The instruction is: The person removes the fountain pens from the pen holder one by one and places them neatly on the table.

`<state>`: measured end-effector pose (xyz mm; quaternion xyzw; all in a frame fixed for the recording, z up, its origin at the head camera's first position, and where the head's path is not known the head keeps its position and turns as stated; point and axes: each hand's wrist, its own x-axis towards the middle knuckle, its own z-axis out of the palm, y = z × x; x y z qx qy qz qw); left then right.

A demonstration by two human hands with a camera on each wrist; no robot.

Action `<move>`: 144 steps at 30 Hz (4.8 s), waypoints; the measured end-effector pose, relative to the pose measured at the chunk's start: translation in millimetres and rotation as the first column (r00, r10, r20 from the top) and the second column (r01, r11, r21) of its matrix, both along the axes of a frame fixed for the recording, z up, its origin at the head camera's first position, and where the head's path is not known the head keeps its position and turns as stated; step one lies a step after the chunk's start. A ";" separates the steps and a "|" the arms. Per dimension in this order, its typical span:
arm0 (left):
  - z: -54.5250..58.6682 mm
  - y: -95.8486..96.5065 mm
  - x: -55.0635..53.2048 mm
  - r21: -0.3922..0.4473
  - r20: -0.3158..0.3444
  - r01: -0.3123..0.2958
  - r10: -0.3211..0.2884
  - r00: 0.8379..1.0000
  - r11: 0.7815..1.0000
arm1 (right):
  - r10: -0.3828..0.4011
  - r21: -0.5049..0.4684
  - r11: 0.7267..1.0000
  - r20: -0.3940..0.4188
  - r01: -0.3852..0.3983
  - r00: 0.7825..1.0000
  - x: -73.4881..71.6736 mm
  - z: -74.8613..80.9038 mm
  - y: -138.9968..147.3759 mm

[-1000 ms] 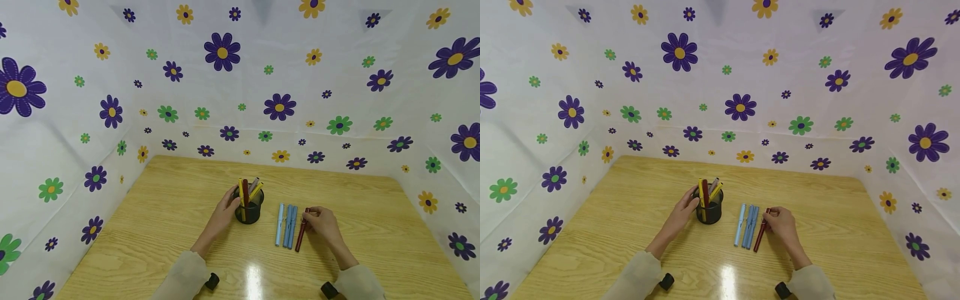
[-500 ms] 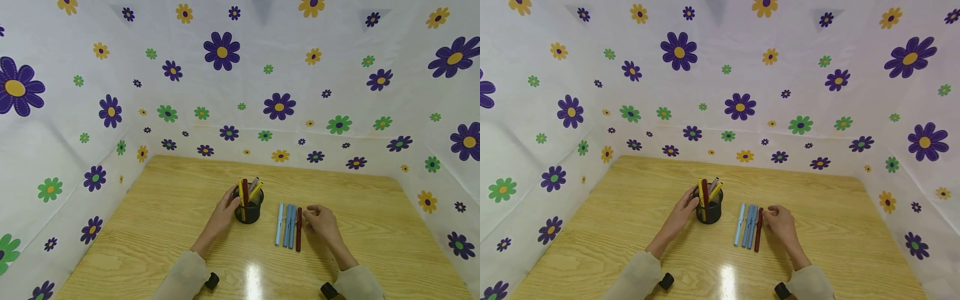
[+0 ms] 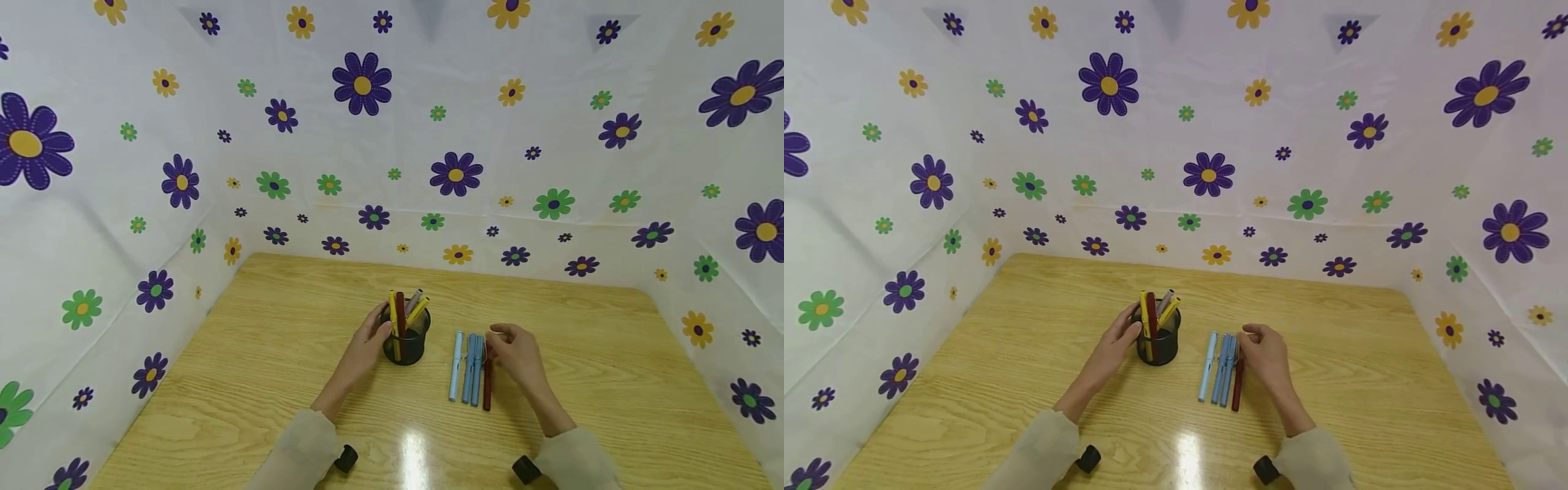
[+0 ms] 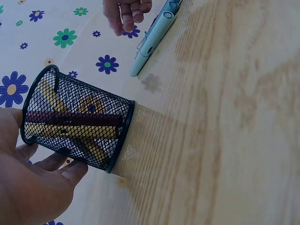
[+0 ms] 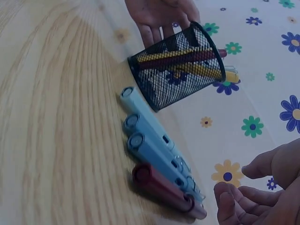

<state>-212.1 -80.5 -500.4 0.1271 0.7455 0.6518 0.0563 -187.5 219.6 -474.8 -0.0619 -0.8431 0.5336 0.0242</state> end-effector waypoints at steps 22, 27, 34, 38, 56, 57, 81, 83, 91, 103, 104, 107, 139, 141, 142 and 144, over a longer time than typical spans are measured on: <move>0.9 0.0 1.3 -0.009 0.003 -0.010 0.010 1.000 1.000 | 0.156 -0.125 0.978 -0.115 -0.170 0.981 -20.2 7.1 -60.5; 0.4 0.1 1.3 -0.009 0.004 -0.010 0.010 1.000 1.000 | 0.151 -0.159 0.972 -0.142 -0.173 0.978 -23.6 7.7 -72.2; 1.0 0.4 1.3 0.014 0.007 -0.002 0.002 1.000 1.000 | 0.142 -0.185 0.967 -0.167 -0.173 0.976 -27.0 12.1 -89.6; 0.2 -0.1 0.6 0.010 -0.002 0.002 -0.002 1.000 1.000 | 0.128 -0.178 0.971 -0.178 -0.160 0.976 -33.6 4.7 -97.0; -0.1 0.4 -0.1 0.015 -0.004 -0.002 0.002 1.000 1.000 | 0.015 -0.186 0.980 -0.282 -0.070 0.959 -35.1 -2.6 -109.2; 0.2 0.5 -0.1 0.014 -0.002 -0.004 0.004 1.000 1.000 | 0.010 -0.186 0.980 -0.285 -0.066 0.958 -35.0 -2.3 -108.9; 1.6 1.0 1.5 0.009 0.000 -0.007 0.007 1.000 1.000 | -0.083 -0.485 0.869 -0.338 -0.097 0.938 -17.6 30.6 -77.8; 1.3 0.9 1.5 0.009 -0.001 -0.006 0.006 1.000 1.000 | -0.085 -0.503 0.857 -0.353 -0.113 0.932 -17.7 30.1 -74.1; 2.2 0.9 2.2 0.008 0.001 -0.007 0.007 1.000 1.000 | -0.118 -0.550 0.826 -0.383 -0.124 0.916 -16.4 30.5 -60.4; 0.4 1.3 2.0 -0.010 0.005 -0.017 0.018 1.000 1.000 | -0.175 -0.617 0.784 -0.330 -0.071 0.928 -13.0 35.7 -37.5; 0.2 1.3 1.8 -0.011 0.005 -0.017 0.017 1.000 1.000 | -0.180 -0.618 0.783 -0.329 -0.067 0.927 -12.5 35.8 -34.4; 0.6 1.3 1.9 -0.016 0.015 -0.022 0.022 1.000 1.000 | -0.187 -0.611 0.790 -0.322 -0.053 0.928 -10.4 36.9 -25.4; 2.2 2.9 2.2 -0.011 0.009 -0.029 0.029 1.000 1.000 | -0.179 -0.571 0.821 -0.251 0.003 0.951 27.4 40.5 59.1; 2.0 3.0 2.0 -0.014 0.007 -0.029 0.029 1.000 0.999 | -0.178 -0.561 0.827 -0.244 0.011 0.953 30.0 41.0 63.8; 2.0 3.0 1.9 -0.014 0.007 -0.030 0.030 1.000 0.999 | -0.178 -0.559 0.829 -0.239 0.014 0.955 31.2 41.3 66.3; 2.0 2.8 1.8 -0.014 0.006 -0.031 0.031 0.999 0.999 | -0.174 -0.551 0.834 -0.232 0.018 0.957 33.0 42.0 71.4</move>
